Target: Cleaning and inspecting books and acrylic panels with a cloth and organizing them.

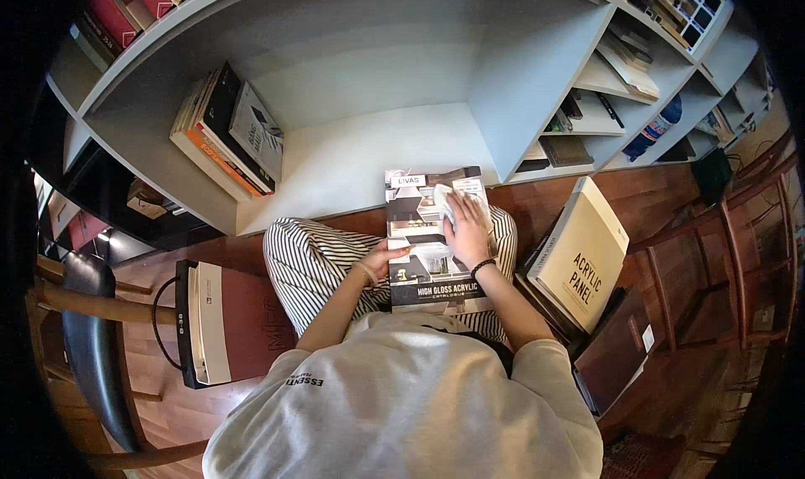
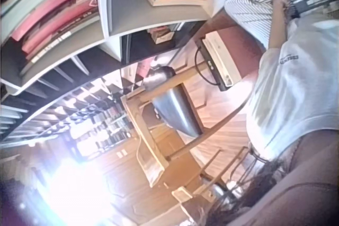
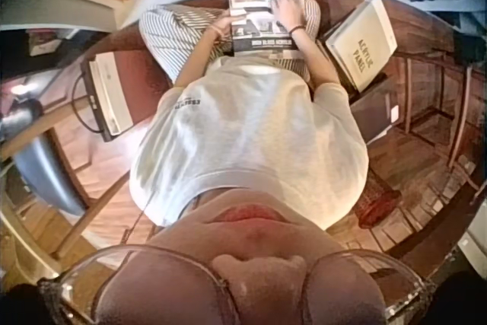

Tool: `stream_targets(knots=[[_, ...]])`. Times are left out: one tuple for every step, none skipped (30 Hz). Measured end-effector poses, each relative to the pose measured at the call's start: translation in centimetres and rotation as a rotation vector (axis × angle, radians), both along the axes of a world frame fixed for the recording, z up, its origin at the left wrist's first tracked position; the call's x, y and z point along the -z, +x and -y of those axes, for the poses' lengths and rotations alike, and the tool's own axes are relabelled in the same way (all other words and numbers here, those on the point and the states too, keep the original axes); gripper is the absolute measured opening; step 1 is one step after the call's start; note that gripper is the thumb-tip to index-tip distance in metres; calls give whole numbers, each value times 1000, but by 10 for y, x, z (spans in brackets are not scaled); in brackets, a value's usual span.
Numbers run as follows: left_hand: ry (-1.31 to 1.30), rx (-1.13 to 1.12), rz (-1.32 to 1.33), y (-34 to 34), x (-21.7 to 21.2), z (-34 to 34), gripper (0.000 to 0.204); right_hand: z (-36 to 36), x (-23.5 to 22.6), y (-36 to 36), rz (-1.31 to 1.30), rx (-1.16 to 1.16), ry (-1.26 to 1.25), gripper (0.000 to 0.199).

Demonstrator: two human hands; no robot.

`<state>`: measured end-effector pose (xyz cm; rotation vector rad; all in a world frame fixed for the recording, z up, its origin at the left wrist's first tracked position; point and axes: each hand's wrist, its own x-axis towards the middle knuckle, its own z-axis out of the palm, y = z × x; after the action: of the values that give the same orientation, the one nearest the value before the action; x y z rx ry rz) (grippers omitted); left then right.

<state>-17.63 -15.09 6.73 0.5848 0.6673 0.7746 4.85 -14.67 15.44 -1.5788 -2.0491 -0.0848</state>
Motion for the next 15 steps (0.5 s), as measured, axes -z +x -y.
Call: stream_targets(knots=[[-7,0,9,0,1,0,43,8,2,-3,11,-47,-5,45],[-15,0,18,0,3,0,44,13,3,-4,22,-93,-10,45],[-15,2,19,0,4,0,44,14,1,-4,23,-92,-11,45],[-11,7,17,-1,5,-1,44,16,-3,-4,22,-133,-35,45],[-8,11,16,-2,7,-2,44,17,-6,-4,20,-175,-60,44],[-4,15,13,-3,8,-2,44,18,-8,-4,17,-218,-85,44],[-5,13,12,-3,9,-2,44,15,-9,-3,16,-220,-86,44],[-7,11,15,-2,9,-2,44,9,-13,0,22,-225,-85,44],[-10,7,18,-2,9,-2,43,1,-17,2,27,-231,-84,44],[-12,4,21,-2,9,-2,43,-7,-20,6,33,-237,-83,43],[-9,6,20,-1,8,-2,43,-17,-20,11,33,-236,-80,43],[-7,8,11,-1,6,-2,43,-29,-19,17,18,-183,-84,44],[-5,9,3,0,5,-2,42,-41,-16,21,4,-131,-88,44],[-2,11,-5,0,3,-2,42,-47,-11,24,-10,-79,-92,45],[0,8,-6,0,2,-1,42,-50,-8,23,-10,-82,-90,45]])
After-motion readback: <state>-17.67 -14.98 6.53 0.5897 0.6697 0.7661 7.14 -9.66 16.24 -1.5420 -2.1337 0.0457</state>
